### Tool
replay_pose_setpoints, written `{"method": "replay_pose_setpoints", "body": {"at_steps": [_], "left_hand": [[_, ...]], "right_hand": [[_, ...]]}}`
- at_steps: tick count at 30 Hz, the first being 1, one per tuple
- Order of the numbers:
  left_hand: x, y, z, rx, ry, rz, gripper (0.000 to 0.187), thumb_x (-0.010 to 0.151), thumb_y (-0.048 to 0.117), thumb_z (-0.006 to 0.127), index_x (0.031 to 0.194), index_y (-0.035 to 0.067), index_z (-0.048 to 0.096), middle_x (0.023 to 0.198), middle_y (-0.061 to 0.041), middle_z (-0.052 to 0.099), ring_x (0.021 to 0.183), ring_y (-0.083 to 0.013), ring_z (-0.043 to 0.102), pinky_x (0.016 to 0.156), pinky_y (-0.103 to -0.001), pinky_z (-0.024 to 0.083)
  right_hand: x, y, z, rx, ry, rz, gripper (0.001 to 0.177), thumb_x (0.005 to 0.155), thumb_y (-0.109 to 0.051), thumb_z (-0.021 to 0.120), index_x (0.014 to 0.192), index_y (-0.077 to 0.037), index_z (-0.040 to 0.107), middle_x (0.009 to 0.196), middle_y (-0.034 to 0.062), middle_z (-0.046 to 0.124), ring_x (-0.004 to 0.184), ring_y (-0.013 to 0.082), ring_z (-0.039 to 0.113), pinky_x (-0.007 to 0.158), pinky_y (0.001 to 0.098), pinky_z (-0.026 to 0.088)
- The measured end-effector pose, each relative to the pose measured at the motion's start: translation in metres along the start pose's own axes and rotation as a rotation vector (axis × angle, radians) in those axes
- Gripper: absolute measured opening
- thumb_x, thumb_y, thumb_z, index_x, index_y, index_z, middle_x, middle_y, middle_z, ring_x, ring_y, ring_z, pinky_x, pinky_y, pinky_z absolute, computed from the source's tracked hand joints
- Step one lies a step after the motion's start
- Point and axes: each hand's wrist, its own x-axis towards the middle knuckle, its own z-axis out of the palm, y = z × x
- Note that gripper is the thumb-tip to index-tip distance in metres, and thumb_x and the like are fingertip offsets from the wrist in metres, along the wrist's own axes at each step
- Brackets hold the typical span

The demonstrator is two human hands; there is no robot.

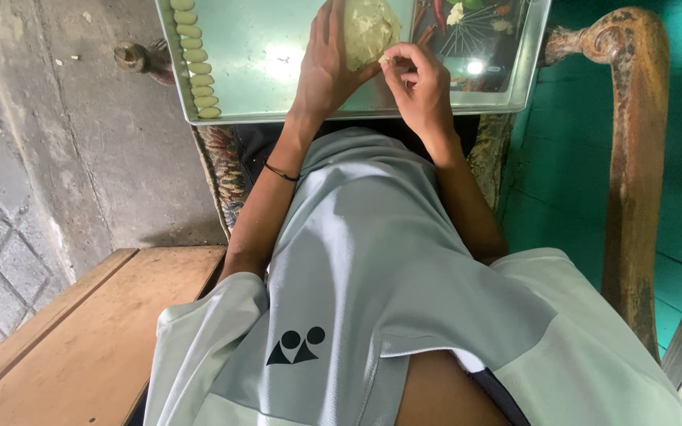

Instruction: Portioning dough into small balls using a digital scale for weight consistency.

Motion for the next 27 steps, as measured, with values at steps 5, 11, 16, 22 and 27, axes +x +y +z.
{"method": "replay_pose_setpoints", "body": {"at_steps": [5,11,16,22,27], "left_hand": [[0.001,-0.001,0.0,0.003,-0.013,-0.008,0.113,0.102,0.052,0.097,0.161,0.008,0.012,0.157,-0.018,0.036,0.145,-0.0366,0.044,0.122,-0.047,0.05],[0.006,0.004,-0.006,-0.002,-0.006,-0.016,0.114,0.098,0.053,0.101,0.158,0.006,0.016,0.156,-0.018,0.038,0.145,-0.0359,0.045,0.124,-0.046,0.048],[0.005,0.004,-0.006,-0.018,0.008,-0.012,0.115,0.096,0.05,0.103,0.158,0.006,0.017,0.153,-0.017,0.04,0.142,-0.0351,0.048,0.12,-0.046,0.054],[0.005,0.003,-0.005,-0.038,0.014,0.0,0.117,0.095,0.048,0.105,0.159,0.007,0.015,0.153,-0.018,0.039,0.142,-0.0358,0.048,0.12,-0.049,0.054],[0.005,0.008,-0.011,-0.067,-0.007,-0.023,0.117,0.095,0.046,0.104,0.16,0.009,0.013,0.154,-0.016,0.038,0.142,-0.0346,0.048,0.119,-0.047,0.056]], "right_hand": [[0.004,-0.005,-0.006,-0.033,0.004,-0.042,0.017,0.111,-0.016,0.063,0.112,0.001,0.067,0.111,0.0163,0.064,0.095,0.0232,0.067,0.063,0.0266,0.064],[0.002,0.039,-0.021,-0.13,0.09,0.003,0.011,0.11,-0.007,0.064,0.119,-0.001,0.066,0.116,0.0194,0.07,0.089,0.0222,0.072,0.056,0.0232,0.062],[0.012,0.057,-0.049,-0.274,0.359,0.02,0.012,0.108,-0.016,0.069,0.117,-0.009,0.068,0.109,0.0093,0.078,0.091,0.0176,0.073,0.049,0.0193,0.046],[0.022,0.044,-0.057,-0.314,0.317,-0.095,0.013,0.098,0.005,0.08,0.105,-0.005,0.075,0.111,0.0121,0.064,0.095,0.0226,0.068,0.073,0.0282,0.059],[0.018,0.049,-0.058,-0.281,0.281,0.0,0.014,0.097,0.002,0.08,0.103,-0.006,0.069,0.102,0.0135,0.079,0.087,0.0216,0.077,0.068,0.0322,0.069]]}}
